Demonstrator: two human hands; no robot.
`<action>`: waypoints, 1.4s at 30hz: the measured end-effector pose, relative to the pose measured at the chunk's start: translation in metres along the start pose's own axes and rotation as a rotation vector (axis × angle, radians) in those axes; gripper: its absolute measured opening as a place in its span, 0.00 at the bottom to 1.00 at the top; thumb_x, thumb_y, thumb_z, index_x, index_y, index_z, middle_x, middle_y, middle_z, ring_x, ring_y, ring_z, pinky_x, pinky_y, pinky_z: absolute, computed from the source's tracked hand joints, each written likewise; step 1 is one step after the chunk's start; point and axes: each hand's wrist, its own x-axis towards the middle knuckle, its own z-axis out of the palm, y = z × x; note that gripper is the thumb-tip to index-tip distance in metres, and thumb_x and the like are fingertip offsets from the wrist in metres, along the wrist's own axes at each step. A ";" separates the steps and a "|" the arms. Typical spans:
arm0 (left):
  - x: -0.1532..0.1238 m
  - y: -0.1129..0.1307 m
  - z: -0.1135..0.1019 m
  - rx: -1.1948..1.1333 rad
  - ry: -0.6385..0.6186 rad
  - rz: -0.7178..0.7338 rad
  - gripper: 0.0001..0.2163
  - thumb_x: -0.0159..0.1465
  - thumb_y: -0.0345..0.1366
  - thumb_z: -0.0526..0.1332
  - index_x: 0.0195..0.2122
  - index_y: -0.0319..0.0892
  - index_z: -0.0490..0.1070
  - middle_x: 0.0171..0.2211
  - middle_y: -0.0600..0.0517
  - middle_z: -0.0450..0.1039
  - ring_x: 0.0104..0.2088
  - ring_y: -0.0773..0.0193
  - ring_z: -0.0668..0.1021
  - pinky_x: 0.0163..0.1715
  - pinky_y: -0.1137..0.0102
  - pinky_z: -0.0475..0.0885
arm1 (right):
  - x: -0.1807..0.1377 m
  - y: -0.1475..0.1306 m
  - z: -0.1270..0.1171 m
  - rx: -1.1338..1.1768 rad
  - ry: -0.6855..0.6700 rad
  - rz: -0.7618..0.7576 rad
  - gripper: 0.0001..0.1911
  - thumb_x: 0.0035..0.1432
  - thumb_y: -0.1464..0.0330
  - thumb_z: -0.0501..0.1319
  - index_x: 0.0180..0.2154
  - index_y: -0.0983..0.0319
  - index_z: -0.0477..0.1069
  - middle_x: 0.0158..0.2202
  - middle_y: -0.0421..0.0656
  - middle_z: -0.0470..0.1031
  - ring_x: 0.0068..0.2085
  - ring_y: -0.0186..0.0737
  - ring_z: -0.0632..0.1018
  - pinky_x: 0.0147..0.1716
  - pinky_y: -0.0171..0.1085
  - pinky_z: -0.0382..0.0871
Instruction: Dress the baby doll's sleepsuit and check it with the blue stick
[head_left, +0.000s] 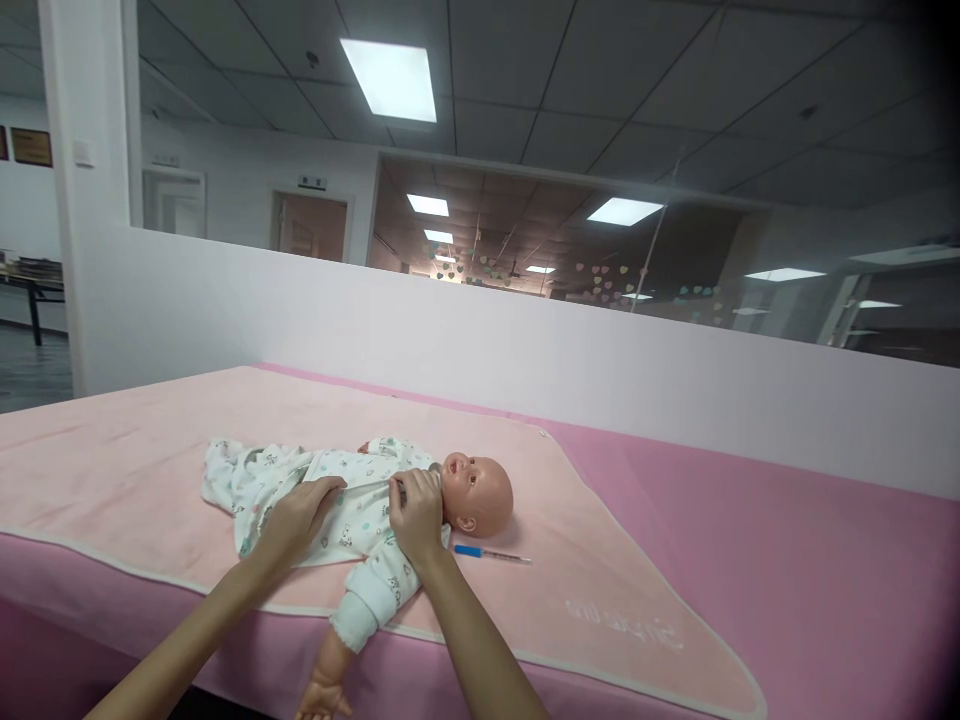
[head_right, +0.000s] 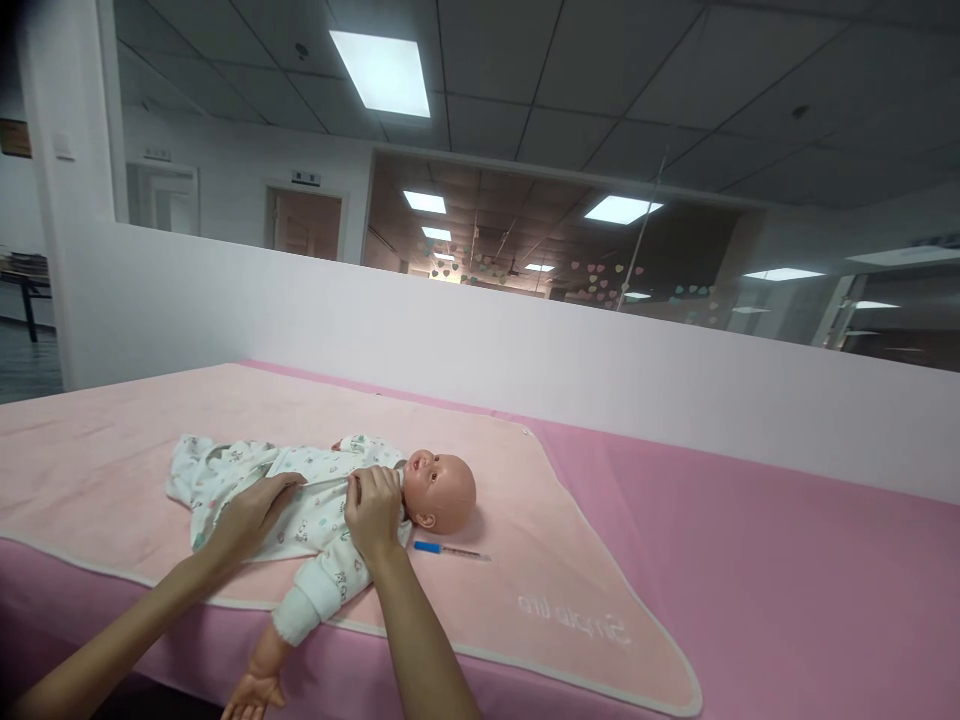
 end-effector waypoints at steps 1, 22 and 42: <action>0.000 0.000 0.000 -0.014 -0.008 -0.014 0.11 0.65 0.40 0.46 0.40 0.46 0.66 0.38 0.49 0.76 0.37 0.58 0.77 0.35 0.67 0.70 | 0.000 0.000 0.000 -0.002 -0.001 -0.001 0.09 0.60 0.70 0.51 0.29 0.61 0.67 0.28 0.41 0.71 0.31 0.37 0.68 0.35 0.36 0.57; 0.004 0.002 -0.004 -0.072 0.012 -0.097 0.19 0.61 0.48 0.53 0.51 0.48 0.64 0.37 0.51 0.78 0.35 0.57 0.80 0.30 0.69 0.72 | -0.001 0.002 0.001 0.020 -0.014 0.006 0.08 0.59 0.70 0.52 0.29 0.61 0.67 0.28 0.41 0.71 0.31 0.37 0.68 0.34 0.37 0.57; 0.017 -0.008 -0.027 -0.063 -0.086 -0.075 0.11 0.57 0.43 0.56 0.37 0.47 0.75 0.34 0.52 0.78 0.34 0.60 0.78 0.33 0.71 0.71 | -0.001 0.001 0.002 -0.001 -0.032 0.002 0.08 0.58 0.71 0.52 0.29 0.61 0.67 0.28 0.40 0.71 0.31 0.36 0.68 0.36 0.37 0.58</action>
